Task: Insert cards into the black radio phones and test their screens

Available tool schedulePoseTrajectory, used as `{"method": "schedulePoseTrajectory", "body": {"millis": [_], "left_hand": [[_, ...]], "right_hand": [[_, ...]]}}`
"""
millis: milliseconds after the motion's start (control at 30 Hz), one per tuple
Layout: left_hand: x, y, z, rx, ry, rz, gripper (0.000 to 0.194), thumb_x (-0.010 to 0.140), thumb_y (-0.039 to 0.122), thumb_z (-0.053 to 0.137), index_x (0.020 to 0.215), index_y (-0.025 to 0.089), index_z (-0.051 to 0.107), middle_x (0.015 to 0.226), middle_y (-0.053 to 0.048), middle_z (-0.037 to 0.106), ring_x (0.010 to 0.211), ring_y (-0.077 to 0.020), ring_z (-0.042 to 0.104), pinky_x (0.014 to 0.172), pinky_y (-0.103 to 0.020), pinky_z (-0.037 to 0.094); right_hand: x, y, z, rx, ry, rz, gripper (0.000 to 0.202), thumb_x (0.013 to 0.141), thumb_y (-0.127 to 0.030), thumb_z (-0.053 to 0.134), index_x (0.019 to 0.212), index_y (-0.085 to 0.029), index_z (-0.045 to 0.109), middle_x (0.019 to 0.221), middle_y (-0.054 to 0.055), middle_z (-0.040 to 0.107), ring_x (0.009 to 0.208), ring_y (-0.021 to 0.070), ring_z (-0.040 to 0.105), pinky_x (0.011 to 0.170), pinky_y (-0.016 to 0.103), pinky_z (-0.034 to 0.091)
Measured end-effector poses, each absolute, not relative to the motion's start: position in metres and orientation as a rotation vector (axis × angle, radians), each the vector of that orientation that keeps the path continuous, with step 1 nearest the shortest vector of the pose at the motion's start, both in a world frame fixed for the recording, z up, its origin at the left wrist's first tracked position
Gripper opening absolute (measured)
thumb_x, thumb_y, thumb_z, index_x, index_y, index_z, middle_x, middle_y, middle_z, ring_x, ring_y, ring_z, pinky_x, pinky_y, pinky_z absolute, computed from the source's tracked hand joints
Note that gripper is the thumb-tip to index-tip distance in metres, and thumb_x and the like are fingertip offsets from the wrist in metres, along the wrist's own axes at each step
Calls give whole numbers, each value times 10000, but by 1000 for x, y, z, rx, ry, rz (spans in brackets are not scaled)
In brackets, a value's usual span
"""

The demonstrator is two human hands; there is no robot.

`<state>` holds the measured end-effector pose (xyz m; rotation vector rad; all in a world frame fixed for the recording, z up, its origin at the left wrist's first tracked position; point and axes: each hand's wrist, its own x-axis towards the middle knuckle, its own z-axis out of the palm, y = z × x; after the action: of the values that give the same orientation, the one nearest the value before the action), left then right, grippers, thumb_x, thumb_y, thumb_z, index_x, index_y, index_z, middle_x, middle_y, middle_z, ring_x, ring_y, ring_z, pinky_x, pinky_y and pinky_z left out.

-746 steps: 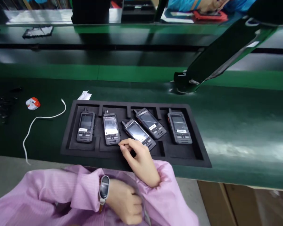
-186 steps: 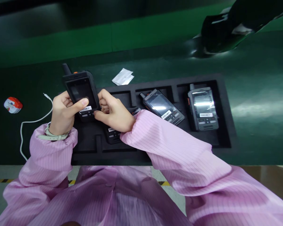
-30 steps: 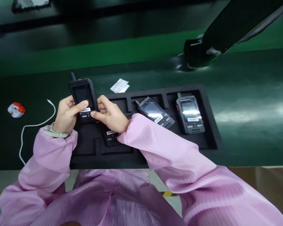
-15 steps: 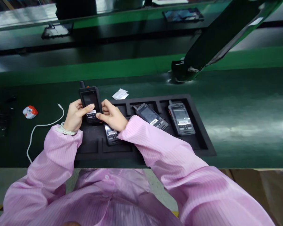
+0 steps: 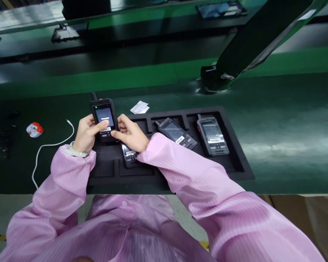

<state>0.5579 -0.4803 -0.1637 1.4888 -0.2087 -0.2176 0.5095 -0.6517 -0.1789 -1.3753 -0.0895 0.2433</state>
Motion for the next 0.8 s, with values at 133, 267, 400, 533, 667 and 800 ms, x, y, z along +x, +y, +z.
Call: {"method": "schedulePoseTrajectory", "body": {"millis": [133, 267, 400, 533, 667, 800], "left_hand": [[558, -481, -164, 1470, -220, -211, 349, 648, 369, 939, 904, 177, 801, 930, -54, 822, 851, -204, 764, 786, -288, 604], [558, -480, -164, 1467, -209, -212, 336, 648, 357, 941, 900, 182, 802, 922, -47, 821, 845, -203, 762, 783, -288, 604], [558, -479, -163, 1448, -178, -187, 333, 638, 345, 948, 892, 188, 802, 911, -35, 816, 830, -181, 753, 784, -268, 590], [560, -480, -161, 1426, -87, -189, 349, 614, 397, 952, 833, 181, 788, 836, -23, 795, 741, -150, 719, 724, -252, 569], [564, -481, -159, 1407, -31, -258, 394, 566, 395, 971, 823, 167, 778, 825, -27, 791, 730, -147, 713, 712, -251, 561], [570, -481, -159, 1397, 63, -359, 456, 488, 386, 998, 813, 152, 779, 806, -38, 792, 709, -150, 709, 681, -250, 553]], "right_hand": [[509, -652, -178, -1378, -91, 231, 428, 714, -364, 821, 903, -231, 461, 834, -57, 618, 742, 104, 610, 704, 275, 534], [509, -651, -178, -1400, -99, 221, 416, 734, -386, 804, 918, -232, 465, 839, -53, 628, 724, 103, 611, 694, 275, 543], [510, -651, -180, -1466, -150, 213, 462, 749, -427, 798, 1029, -222, 492, 961, -2, 691, 750, 113, 632, 693, 278, 536], [512, -650, -188, -1559, -227, 157, 641, 692, -390, 864, 1171, -231, 468, 1138, 55, 703, 816, 148, 669, 678, 290, 537], [512, -649, -194, -1748, -230, 91, 721, 757, -351, 834, 1345, -213, 441, 1079, 48, 699, 730, 162, 647, 686, 339, 558], [516, -657, -194, -2082, -315, -163, 1001, 725, -341, 902, 1549, -180, 357, 1188, 124, 655, 1064, 306, 663, 977, 490, 555]]}}
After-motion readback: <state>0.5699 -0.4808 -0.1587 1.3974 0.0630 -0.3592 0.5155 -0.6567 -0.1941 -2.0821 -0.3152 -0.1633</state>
